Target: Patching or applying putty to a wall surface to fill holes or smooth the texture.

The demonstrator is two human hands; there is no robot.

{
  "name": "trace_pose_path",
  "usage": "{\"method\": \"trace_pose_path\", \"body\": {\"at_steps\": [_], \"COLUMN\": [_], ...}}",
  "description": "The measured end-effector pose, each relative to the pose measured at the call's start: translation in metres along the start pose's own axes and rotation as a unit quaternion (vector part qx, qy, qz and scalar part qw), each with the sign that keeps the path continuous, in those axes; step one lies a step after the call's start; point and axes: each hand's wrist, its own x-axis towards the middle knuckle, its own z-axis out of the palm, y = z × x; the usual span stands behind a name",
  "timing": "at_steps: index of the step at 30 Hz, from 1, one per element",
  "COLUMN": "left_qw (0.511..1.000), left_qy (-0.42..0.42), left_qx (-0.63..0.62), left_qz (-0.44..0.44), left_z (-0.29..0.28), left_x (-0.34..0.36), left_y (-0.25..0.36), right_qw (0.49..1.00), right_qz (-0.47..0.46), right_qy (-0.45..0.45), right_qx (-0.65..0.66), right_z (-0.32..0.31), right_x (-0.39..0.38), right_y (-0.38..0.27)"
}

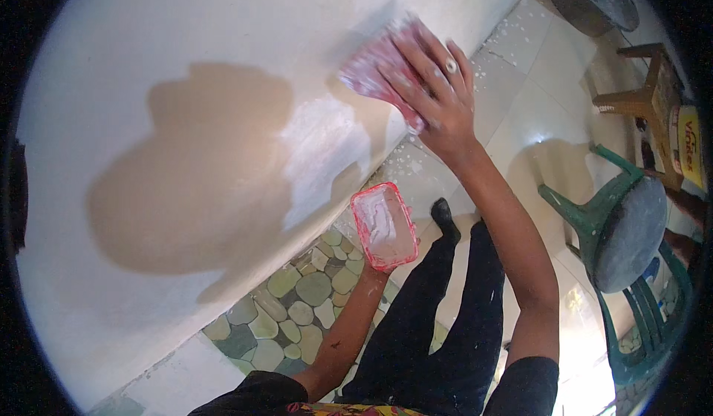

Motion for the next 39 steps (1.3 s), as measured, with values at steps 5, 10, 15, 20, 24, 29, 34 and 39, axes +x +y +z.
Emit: {"method": "trace_pose_path", "body": {"at_steps": [5,10,15,20,24,29,34,39], "left_qw": [1.000,0.998,0.999,0.996,0.999,0.997,0.989,0.995], "left_qy": [0.005,0.041,-0.043,-0.077,-0.026,-0.069,0.013,-0.072], "left_qx": [-0.006,0.040,0.018,0.026,-0.012,0.037,0.144,0.063], "left_qz": [-0.001,0.016,-0.018,-0.027,-0.022,-0.021,0.037,-0.002], "left_z": [-0.009,0.002,0.015,0.016,0.009,0.009,0.023,0.027], "left_x": [-0.003,0.002,0.000,-0.003,-0.010,-0.013,-0.015,-0.014], "left_y": [0.001,-0.007,-0.019,-0.025,-0.021,-0.008,-0.007,-0.011], "right_qw": [0.989,0.997,0.983,0.943,0.947,0.893,0.910,0.869], "right_qz": [-0.134,-0.068,0.107,0.250,0.203,0.290,0.267,0.306], "right_qy": [0.056,-0.021,-0.149,0.058,0.103,0.106,0.049,0.099], "right_qx": [0.030,0.009,0.001,0.211,0.228,0.327,0.314,0.375], "right_z": [0.031,0.050,0.015,0.000,0.004,0.029,0.034,0.007], "right_x": [0.041,-0.003,-0.033,0.021,0.055,0.035,0.012,0.040], "right_y": [-0.011,-0.029,-0.018,-0.007,-0.015,-0.070,-0.119,-0.099]}}
